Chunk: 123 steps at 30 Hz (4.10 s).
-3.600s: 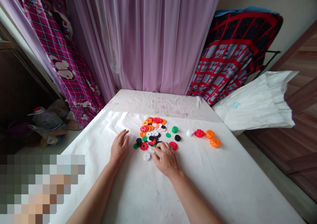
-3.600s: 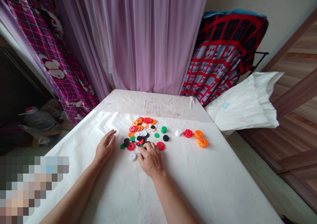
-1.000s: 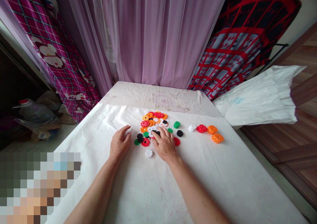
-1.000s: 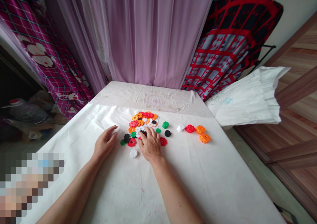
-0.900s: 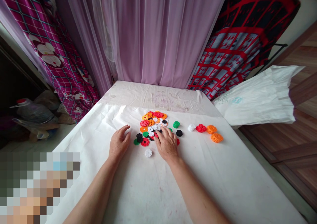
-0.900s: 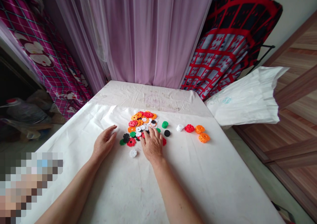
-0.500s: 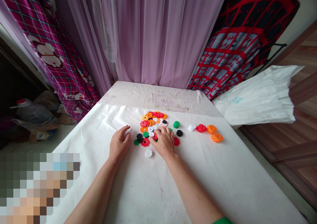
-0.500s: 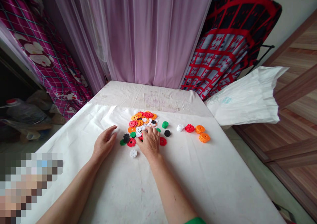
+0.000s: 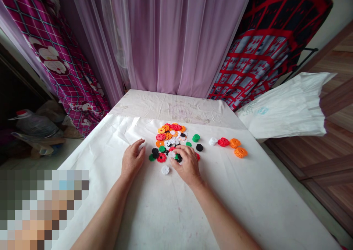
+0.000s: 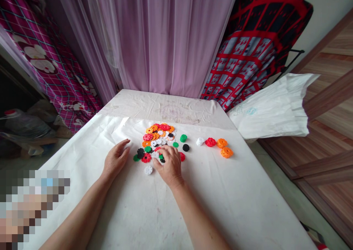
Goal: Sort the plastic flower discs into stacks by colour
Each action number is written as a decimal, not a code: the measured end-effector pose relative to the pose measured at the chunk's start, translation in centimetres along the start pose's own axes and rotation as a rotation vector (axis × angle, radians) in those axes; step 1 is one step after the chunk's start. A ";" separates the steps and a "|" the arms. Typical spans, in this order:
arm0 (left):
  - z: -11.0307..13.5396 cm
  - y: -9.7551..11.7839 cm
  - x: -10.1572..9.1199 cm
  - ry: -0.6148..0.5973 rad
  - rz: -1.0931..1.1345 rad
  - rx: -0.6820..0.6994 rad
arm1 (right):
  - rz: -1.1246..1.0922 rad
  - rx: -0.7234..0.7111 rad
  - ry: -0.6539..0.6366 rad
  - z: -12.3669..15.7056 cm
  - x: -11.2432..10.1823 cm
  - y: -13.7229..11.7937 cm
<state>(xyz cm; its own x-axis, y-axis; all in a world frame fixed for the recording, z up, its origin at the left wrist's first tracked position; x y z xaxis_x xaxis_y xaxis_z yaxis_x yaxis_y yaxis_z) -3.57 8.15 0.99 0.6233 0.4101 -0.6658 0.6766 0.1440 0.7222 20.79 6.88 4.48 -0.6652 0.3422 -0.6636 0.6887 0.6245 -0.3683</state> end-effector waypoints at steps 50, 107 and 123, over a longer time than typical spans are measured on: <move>-0.1 -0.2 0.0 0.015 0.001 0.008 | 0.230 0.067 -0.176 1.7 0.3 3.9; -0.2 0.1 -0.2 -0.014 -0.046 -0.010 | 0.177 -0.014 -0.270 0.7 -0.9 4.6; -0.2 0.1 -0.1 -0.023 -0.045 -0.012 | 0.203 0.044 -0.016 0.9 -2.9 7.2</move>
<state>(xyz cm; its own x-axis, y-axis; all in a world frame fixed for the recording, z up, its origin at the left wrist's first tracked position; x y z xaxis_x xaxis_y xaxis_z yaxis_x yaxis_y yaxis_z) -3.67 8.31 1.16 0.6017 0.3820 -0.7015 0.6994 0.1724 0.6937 27.92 9.73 3.23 -0.5067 0.4466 -0.7375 0.8204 0.5126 -0.2533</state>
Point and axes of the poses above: each hand's wrist, its own z-axis away from the middle knuckle, its own x-axis out of the palm, y = z × x, the point moved 9 cm from there along -z, towards the middle knuckle, and after that the axes turned 7 degrees about -x, right-handed, at the moved point
